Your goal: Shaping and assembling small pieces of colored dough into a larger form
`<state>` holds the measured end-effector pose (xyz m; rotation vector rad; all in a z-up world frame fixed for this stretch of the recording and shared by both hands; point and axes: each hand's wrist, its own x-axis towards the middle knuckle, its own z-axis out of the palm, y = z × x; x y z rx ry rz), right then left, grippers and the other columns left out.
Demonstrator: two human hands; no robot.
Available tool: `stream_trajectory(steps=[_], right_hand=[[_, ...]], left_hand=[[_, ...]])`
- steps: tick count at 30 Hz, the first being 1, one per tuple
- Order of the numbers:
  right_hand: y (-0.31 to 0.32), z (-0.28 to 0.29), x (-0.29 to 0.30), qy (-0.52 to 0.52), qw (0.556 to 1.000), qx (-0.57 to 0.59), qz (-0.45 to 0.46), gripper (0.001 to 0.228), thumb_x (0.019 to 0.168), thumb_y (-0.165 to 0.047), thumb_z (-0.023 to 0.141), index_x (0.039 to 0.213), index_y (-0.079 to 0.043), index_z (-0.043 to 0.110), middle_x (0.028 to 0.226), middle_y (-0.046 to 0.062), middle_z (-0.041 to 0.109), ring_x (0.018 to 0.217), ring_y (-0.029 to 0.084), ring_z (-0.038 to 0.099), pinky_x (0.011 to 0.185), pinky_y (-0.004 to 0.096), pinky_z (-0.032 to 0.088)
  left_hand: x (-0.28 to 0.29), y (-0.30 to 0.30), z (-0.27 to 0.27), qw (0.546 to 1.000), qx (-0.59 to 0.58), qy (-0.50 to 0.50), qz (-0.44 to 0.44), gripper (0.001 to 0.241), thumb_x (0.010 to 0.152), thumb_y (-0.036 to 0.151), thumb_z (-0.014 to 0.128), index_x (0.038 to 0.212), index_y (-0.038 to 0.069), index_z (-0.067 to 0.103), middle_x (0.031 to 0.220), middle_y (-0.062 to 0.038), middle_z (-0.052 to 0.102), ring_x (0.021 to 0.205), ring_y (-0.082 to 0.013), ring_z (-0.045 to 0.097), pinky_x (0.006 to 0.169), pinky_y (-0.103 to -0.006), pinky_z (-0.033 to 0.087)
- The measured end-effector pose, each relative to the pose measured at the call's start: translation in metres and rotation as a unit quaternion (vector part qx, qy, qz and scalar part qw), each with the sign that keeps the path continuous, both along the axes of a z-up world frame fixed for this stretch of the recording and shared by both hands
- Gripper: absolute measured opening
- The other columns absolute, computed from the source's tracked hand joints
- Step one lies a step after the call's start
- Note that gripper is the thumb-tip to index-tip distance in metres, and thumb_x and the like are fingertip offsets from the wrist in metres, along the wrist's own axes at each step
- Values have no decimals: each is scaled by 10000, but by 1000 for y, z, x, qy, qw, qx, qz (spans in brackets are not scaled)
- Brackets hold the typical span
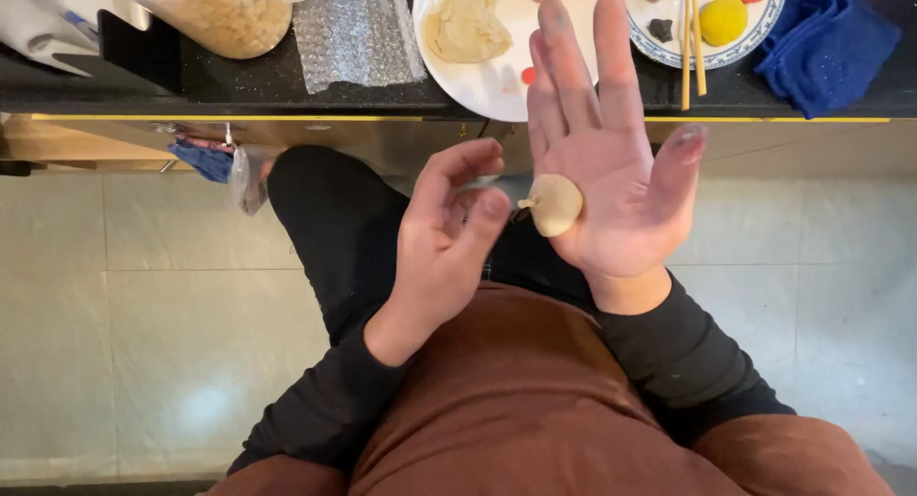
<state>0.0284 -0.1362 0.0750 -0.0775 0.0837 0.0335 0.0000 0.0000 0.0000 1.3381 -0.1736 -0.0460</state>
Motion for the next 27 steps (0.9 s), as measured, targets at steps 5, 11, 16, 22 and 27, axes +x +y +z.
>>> stream_trajectory(steps=[5,11,16,22,27], right_hand=[[0,2,3,45,998,33,-21,980,816,-535,305,1703,-165,115,1735,241,120,1571,362,140,1260,456,105],[-6,2,3,30,999,-32,1,1020,766,-571,338,1681,-175,118,1779,194,97,1556,354,200,1250,483,186],[-5,1,2,10,999,-49,0,1037,735,-557,300,1678,-213,37,1777,189,56,1538,338,189,1262,464,170],[-20,-44,-13,-181,857,-483,8,1033,997,-718,639,1706,-274,31,1911,122,8,1858,273,-3,1582,413,37],[-19,-49,-12,-287,707,-645,-39,875,1105,-724,360,1740,-251,-11,1882,106,0,1836,281,2,1610,526,-23]], left_hand=[[-1,3,24,963,169,-209,15,495,895,316,803,1236,20,598,1210,-156,627,1094,-233,653,893,-308,638],[-8,-3,21,996,89,-31,5,334,971,195,690,1241,12,619,1169,-136,678,1015,-183,713,901,-278,619],[-9,-8,14,994,-6,87,-59,343,962,145,700,1272,2,662,1230,-119,726,1096,-156,714,979,-275,627],[-3,-10,-3,972,-111,196,-73,411,902,55,748,1292,-44,663,1135,-142,752,1031,-144,703,968,-275,608],[-4,-19,-18,957,-174,220,-80,325,909,85,796,1175,-66,688,957,-109,685,899,-166,725,815,-362,665]])
